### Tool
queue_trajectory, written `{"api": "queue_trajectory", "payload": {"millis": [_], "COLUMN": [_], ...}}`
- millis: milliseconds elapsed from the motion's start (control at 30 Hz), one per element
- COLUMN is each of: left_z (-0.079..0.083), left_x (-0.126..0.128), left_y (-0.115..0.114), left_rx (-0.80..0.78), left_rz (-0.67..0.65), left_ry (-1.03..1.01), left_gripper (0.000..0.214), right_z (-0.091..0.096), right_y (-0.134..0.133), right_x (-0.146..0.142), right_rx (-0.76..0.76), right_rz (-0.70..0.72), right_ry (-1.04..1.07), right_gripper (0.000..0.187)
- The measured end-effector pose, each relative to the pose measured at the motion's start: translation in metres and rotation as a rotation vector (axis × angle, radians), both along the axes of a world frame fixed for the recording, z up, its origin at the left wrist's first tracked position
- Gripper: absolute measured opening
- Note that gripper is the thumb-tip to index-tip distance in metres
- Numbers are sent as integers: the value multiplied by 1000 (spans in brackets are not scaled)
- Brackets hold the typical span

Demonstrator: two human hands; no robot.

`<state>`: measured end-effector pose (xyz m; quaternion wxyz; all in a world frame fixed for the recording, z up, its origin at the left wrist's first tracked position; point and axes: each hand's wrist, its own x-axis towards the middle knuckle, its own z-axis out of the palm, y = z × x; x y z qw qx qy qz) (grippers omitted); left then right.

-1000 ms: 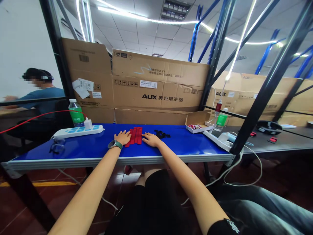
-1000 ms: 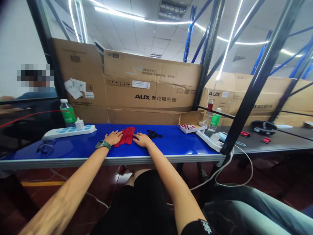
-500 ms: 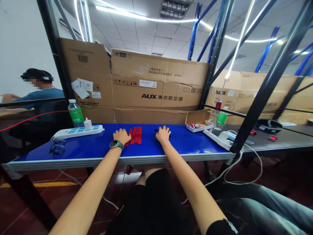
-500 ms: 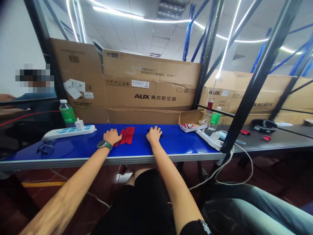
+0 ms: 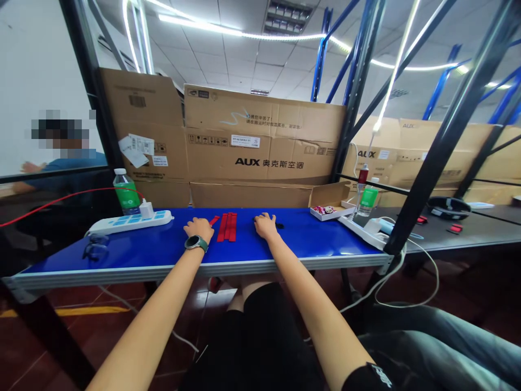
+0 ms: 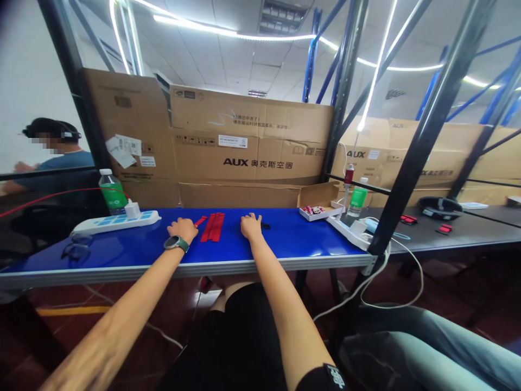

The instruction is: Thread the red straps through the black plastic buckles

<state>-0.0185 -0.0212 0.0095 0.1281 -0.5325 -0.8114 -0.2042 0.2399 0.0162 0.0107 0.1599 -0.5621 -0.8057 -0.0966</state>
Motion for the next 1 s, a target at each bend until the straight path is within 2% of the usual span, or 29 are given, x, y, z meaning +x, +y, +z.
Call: {"api": "queue_trajectory", "payload": {"millis": [133,200,267,333,433,500,567,667,767,833,900,1000], "left_z": [3,6,9,13,17,18,17,16,16,16,17,18], "left_x": [0,-2,-2,0,9,16,22,27,29,30,32,33], "left_y": [-3,-6,-7,-7,-5,-3,-3,-5,-7,-8,-10,-12], "left_rx": [12,27,93,253,485,499,417,249,133,104,83,68], "left_rz": [5,-27,-107,-254,-628,-877,-1009,-1014,-917,-849,-825,-819], "left_ry": [-59,-95,-108,-94,-36,5,22,44,138,185,198,173], "left_gripper": [41,43,34,22,22,23,22,17,18,24,27,28], "right_z": [3,4,4,5,6,6,5,4,4,5,4,3], "right_y": [-2,-2,-2,-2,0,3,6,11,10,6,1,-4], "right_x": [-2,-5,-8,-10,-12,-11,-7,-2,-1,-5,-11,-20], "right_rx": [56,62,64,76,165,269,332,230,-48,-231,-341,-356], "right_rz": [72,76,90,110,128,133,146,195,378,555,663,660], "right_ry": [-60,-105,-124,-59,235,483,706,1003,1159,1111,991,794], "right_gripper": [32,28,28,29,28,27,25,24,24,23,22,21]}}
